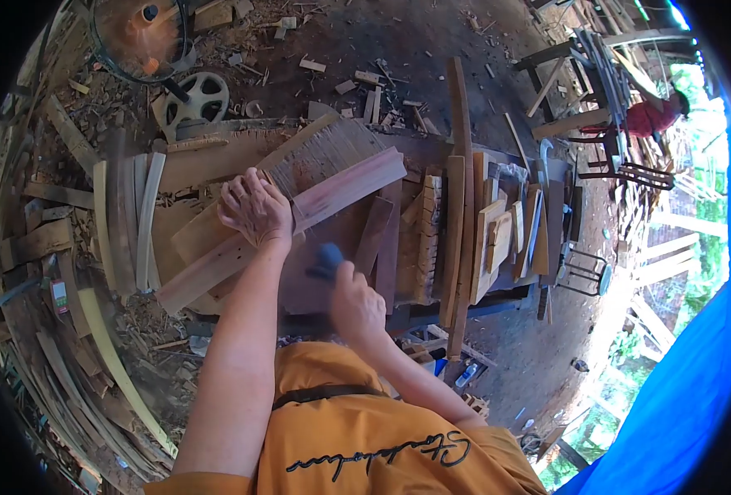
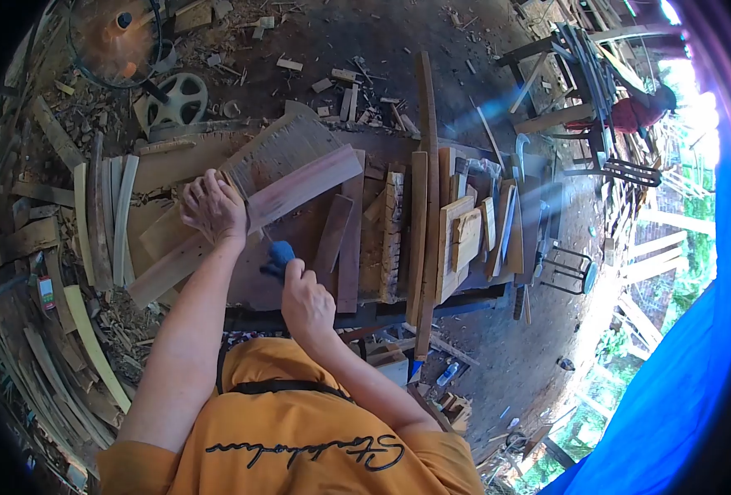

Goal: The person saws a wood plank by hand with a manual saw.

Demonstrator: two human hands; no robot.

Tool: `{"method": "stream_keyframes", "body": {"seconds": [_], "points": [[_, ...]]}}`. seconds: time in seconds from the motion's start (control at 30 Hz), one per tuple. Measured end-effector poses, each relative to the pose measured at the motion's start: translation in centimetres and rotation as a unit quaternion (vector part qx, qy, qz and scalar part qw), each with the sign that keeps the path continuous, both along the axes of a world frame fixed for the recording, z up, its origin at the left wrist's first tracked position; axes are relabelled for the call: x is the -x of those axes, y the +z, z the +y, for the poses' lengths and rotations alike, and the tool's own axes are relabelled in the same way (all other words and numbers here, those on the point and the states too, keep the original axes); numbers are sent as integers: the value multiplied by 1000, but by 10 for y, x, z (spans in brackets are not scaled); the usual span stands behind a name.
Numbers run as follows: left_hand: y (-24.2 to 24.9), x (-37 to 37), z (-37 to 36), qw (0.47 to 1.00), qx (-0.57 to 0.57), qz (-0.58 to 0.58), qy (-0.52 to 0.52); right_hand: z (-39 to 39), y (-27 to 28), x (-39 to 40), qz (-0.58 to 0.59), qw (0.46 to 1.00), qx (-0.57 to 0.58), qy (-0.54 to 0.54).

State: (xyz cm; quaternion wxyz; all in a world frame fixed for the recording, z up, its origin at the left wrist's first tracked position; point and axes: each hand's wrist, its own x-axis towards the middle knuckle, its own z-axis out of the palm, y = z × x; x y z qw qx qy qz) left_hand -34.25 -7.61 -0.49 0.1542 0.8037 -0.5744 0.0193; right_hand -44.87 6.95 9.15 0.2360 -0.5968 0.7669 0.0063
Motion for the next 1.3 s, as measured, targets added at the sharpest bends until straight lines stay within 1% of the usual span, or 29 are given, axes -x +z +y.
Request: {"method": "stream_keyframes", "body": {"seconds": [0.07, 0.13, 0.2, 0.27, 0.33, 0.37, 0.4, 0.47, 0.5, 0.53, 0.6, 0.63, 0.7, 0.8, 0.83, 0.97, 1.07, 1.13, 1.2, 1.27, 1.3], "points": [[-4, -1, 3, 1000, -3, -3, 1, -9, -4, -4, -9, 1000, 27, -10], [-6, -1, 0, 1000, 7, -5, 1, -39, -18, -14, -20, 999, 42, 0], [-9, -4, -2, 1000, -6, -9, -1, -53, -30, -23, 0, 996, 87, 21], [-7, -3, -1, 1000, 1, -14, -1, -25, -25, -12, 6, 997, 79, 23], [-6, 1, -4, 1000, 2, -12, 8, 2, -2, 0, 18, 1000, 18, 8], [-6, -1, 2, 1000, 3, -14, 7, 2, 4, -1, -5, 1000, 7, -7], [-4, -1, 0, 1000, 15, -16, 0, -7, -4, -3, -6, 1000, 6, -7], [-4, -1, -1, 1000, 5, -11, 0, -35, -26, -11, -15, 997, 75, 29], [-3, -1, -2, 1000, -8, -7, 2, -47, -29, -14, -16, 998, 55, 26], [-3, -2, -2, 1000, -5, -9, 2, -43, -24, -13, -18, 998, 58, 26], [-4, -1, -2, 1000, -20, -4, 6, -21, -7, -5, -40, 999, 20, 8], [-2, 1, -4, 1000, -21, 0, 9, -14, 0, -2, -36, 999, 19, 11], [0, 0, 0, 1000, 4, -5, 3, 0, 11, 3, -24, 999, -36, -8], [1, -1, -1, 1000, -13, -1, 1, -6, 13, -4, -39, 997, -64, -23], [0, -1, -1, 1000, -12, 0, -3, -11, 7, -6, -38, 997, -68, 5], [-4, 0, 1, 1000, -14, -6, 9, -8, 10, -4, -45, 998, -38, 2], [-1, 0, -2, 1000, -21, -6, 10, -2, 14, 2, -28, 998, -59, -3], [-2, 0, -1, 1000, -22, -7, 6, -9, 19, 1, -36, 997, -61, -29], [-7, 0, -1, 1000, 2, -17, 7, -4, 17, 0, -57, 996, -57, -33], [-8, 1, 1, 1000, -3, -15, 6, 4, 15, 1, -77, 995, -47, -38], [-8, 0, -1, 1000, -6, -12, 12, 7, 14, 1, -54, 998, -31, -18]]}}
